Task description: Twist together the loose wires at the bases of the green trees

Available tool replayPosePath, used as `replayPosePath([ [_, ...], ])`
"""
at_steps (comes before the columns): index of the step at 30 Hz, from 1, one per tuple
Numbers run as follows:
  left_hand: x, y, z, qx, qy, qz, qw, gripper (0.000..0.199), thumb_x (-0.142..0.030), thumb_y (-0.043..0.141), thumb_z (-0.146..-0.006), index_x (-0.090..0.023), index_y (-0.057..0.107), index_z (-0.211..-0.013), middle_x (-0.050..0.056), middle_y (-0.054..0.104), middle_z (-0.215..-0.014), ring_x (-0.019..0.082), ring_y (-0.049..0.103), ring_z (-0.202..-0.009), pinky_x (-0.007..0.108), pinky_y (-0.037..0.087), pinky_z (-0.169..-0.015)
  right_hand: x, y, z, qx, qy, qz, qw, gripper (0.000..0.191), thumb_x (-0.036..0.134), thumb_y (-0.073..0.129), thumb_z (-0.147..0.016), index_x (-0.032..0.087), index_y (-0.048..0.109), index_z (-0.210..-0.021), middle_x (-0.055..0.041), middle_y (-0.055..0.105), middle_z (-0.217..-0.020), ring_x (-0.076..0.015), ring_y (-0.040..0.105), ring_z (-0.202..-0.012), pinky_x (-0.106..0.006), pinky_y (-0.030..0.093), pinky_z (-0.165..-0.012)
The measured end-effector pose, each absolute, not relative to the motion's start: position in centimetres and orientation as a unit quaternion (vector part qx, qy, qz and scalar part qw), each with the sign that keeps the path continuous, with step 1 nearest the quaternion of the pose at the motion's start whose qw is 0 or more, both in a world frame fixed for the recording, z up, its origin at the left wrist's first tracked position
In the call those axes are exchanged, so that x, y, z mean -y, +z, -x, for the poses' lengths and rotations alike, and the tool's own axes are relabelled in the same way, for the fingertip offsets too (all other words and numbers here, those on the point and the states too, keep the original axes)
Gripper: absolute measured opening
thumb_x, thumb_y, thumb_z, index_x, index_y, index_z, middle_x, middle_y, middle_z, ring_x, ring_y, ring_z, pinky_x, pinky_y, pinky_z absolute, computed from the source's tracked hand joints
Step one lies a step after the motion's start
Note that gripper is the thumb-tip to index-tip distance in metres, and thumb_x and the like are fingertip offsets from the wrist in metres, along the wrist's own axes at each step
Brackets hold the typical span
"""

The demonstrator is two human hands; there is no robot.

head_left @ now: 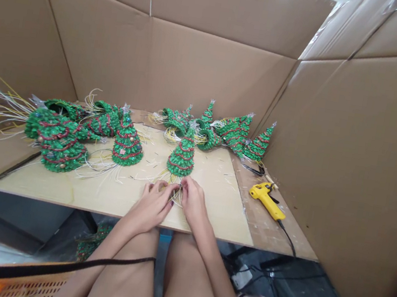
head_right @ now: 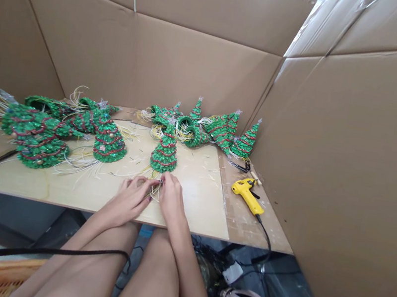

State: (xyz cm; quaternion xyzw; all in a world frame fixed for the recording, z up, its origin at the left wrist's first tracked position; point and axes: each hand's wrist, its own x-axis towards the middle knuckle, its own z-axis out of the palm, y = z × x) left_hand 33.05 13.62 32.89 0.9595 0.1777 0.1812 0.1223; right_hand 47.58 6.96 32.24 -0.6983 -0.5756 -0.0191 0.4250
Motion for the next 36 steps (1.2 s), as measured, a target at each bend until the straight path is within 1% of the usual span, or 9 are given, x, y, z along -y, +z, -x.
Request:
replayPosePath([
  [5,-13.6,32.7,-33.2,-0.175,0.176,-0.963,0.105,0.043,-0.023,0.035,-0.091,-0.020,0.036,-0.133,0.013,0.052,-0.128,0.026,0.037,-0.124,0.048,0.032,-0.097,-6.6,32.4,-47.3,0.580,-0.020,0.700,0.416,0.022,0.005,0.037,-0.082,0.018,0.054,-0.089,-0.0045,0.060,-0.082,-0.0162,0.055,-0.077,-0.024,0.041,-0.069],
  [17,-13.2,32.7,-33.6,-0.200,0.173,-0.962,0.074,0.045,-0.026,0.035,-0.092,-0.018,0.034,-0.136,0.011,0.056,-0.126,0.028,0.039,-0.121,0.048,0.031,-0.096,-6.2,32.4,-47.3,0.568,-0.025,0.700,0.432,0.024,0.004,0.035,-0.082,0.018,0.055,-0.087,-0.0064,0.060,-0.085,-0.0191,0.054,-0.086,-0.028,0.042,-0.077],
  [20,-13.2,32.6,-33.5,-0.205,0.175,-0.960,0.079,0.043,-0.027,0.035,-0.092,-0.018,0.037,-0.134,0.011,0.057,-0.125,0.029,0.040,-0.121,0.048,0.031,-0.096,-5.8,32.7,-47.3,0.540,-0.033,0.703,0.462,0.021,0.006,0.039,-0.081,0.018,0.056,-0.084,-0.0060,0.061,-0.084,-0.0188,0.055,-0.084,-0.028,0.043,-0.076],
  [23,-13.3,32.5,-33.3,-0.205,0.181,-0.958,0.093,0.045,-0.028,0.036,-0.092,-0.018,0.035,-0.135,0.011,0.055,-0.128,0.028,0.036,-0.126,0.047,0.031,-0.098,-5.2,33.1,-47.5,0.455,-0.085,0.713,0.527,0.018,0.010,0.041,-0.082,0.018,0.057,-0.086,-0.0059,0.061,-0.084,-0.0184,0.055,-0.079,-0.029,0.044,-0.074],
  [26,-13.4,32.4,-33.2,-0.212,0.195,-0.952,0.101,0.049,-0.029,0.038,-0.091,-0.018,0.031,-0.138,0.011,0.049,-0.135,0.030,0.030,-0.131,0.047,0.030,-0.099,-5.1,33.3,-47.8,0.395,-0.125,0.713,0.566,0.025,0.008,0.039,-0.080,0.016,0.058,-0.094,-0.0088,0.061,-0.094,-0.0196,0.056,-0.088,-0.032,0.045,-0.080],
  [28,-13.5,32.4,-33.1,-0.216,0.205,-0.949,0.104,0.050,-0.030,0.040,-0.090,-0.018,0.030,-0.138,0.011,0.048,-0.136,0.030,0.029,-0.131,0.048,0.030,-0.100,-5.2,33.3,-47.8,0.435,-0.101,0.706,0.549,0.031,0.005,0.040,-0.078,0.016,0.059,-0.099,-0.0100,0.061,-0.100,-0.0206,0.056,-0.098,-0.034,0.044,-0.087],
  [30,-13.6,32.3,-33.1,-0.212,0.210,-0.949,0.106,0.051,-0.030,0.041,-0.090,-0.018,0.031,-0.138,0.012,0.048,-0.136,0.030,0.030,-0.130,0.048,0.030,-0.100,-5.5,33.1,-47.7,0.520,-0.057,0.689,0.502,0.032,0.005,0.042,-0.078,0.017,0.061,-0.100,-0.0096,0.062,-0.104,-0.0207,0.054,-0.103,-0.035,0.043,-0.092],
  [33,-13.7,32.2,-33.2,-0.207,0.211,-0.949,0.108,0.050,-0.030,0.042,-0.089,-0.018,0.033,-0.136,0.012,0.049,-0.134,0.030,0.032,-0.128,0.048,0.030,-0.099,-5.8,32.8,-47.5,0.617,-0.014,0.666,0.419,0.032,0.005,0.042,-0.082,0.019,0.062,-0.104,-0.0077,0.063,-0.107,-0.0198,0.053,-0.104,-0.035,0.043,-0.094],
  [36,-13.7,32.2,-33.2,-0.209,0.211,-0.949,0.109,0.049,-0.030,0.043,-0.088,-0.018,0.035,-0.135,0.012,0.051,-0.132,0.030,0.034,-0.127,0.048,0.030,-0.099,-5.9,32.6,-47.5,0.625,-0.013,0.682,0.379,0.036,0.004,0.039,-0.085,0.018,0.059,-0.110,-0.0071,0.064,-0.108,-0.0191,0.053,-0.102,-0.035,0.044,-0.092],
])
